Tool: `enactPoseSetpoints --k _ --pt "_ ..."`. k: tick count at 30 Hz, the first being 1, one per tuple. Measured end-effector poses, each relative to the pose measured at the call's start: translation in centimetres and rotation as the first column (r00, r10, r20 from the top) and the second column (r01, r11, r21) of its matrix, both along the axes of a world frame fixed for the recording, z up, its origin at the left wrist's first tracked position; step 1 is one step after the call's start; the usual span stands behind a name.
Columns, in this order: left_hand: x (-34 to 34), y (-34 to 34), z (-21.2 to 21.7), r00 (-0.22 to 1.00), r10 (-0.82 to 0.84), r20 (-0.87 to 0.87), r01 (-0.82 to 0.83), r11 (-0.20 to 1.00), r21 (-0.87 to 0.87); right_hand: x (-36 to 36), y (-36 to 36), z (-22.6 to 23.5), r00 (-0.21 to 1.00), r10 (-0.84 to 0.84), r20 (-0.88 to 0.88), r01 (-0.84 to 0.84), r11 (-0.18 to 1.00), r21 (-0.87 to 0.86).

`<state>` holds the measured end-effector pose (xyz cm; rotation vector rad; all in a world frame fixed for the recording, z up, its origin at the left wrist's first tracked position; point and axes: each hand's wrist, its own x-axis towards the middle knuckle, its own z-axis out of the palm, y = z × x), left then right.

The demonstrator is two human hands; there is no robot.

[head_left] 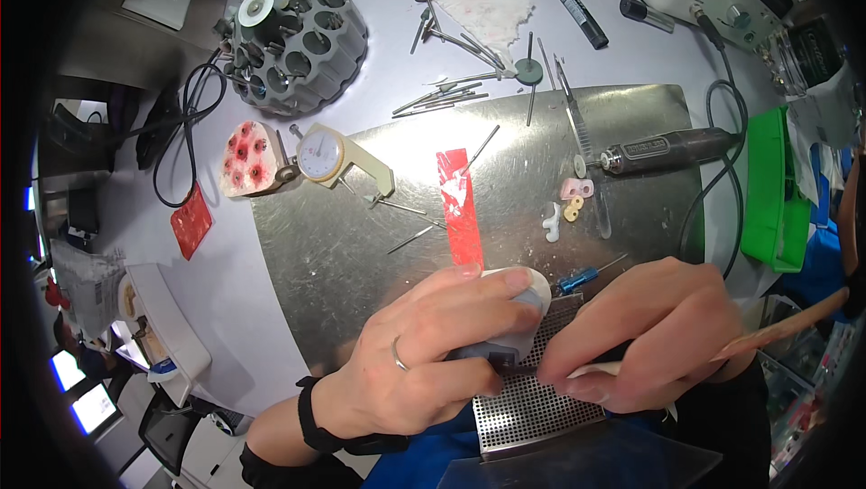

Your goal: The recorder is assembling and inspecting various components of a dental prosthesis, including teeth and a stone model base, using specialized lab tools.

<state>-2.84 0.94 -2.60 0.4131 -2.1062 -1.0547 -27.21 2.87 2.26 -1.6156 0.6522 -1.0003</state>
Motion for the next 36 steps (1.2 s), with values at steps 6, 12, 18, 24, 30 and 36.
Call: enactPoseSetpoints --k 6,12,18,24,30,36 --pt "0.3 0.1 -0.2 1.0 -0.018 -0.005 0.017 0.998 -0.052 -0.4 0.7 -0.1 0.998 -0.062 -0.007 0.062 0.998 -0.006" --pt "-0.1 0.2 -0.1 0.999 0.003 -0.035 -0.004 1.0 -0.015 -1.1 1.1 -0.7 0.999 0.038 -0.001 -0.038 0.995 -0.088" --pt "-0.4 0.4 0.2 0.997 0.073 -0.017 -0.07 0.992 0.106 -0.5 0.9 -1.0 1.0 0.014 0.022 -0.008 0.963 -0.268" --pt "0.4 -0.1 1.1 0.994 0.094 0.054 -0.102 0.983 0.153 -0.7 0.4 0.6 0.998 0.044 -0.037 -0.05 0.981 -0.188" --pt "1.0 0.0 1.2 0.961 0.243 -0.13 -0.186 0.921 0.343 -1.9 -0.4 0.8 0.904 -0.344 0.253 0.403 0.883 -0.239" --pt "2.7 -1.9 2.0 0.853 0.476 -0.213 -0.275 0.758 0.592 -0.6 -5.2 1.3 0.788 -0.508 -0.347 0.246 0.778 -0.579"
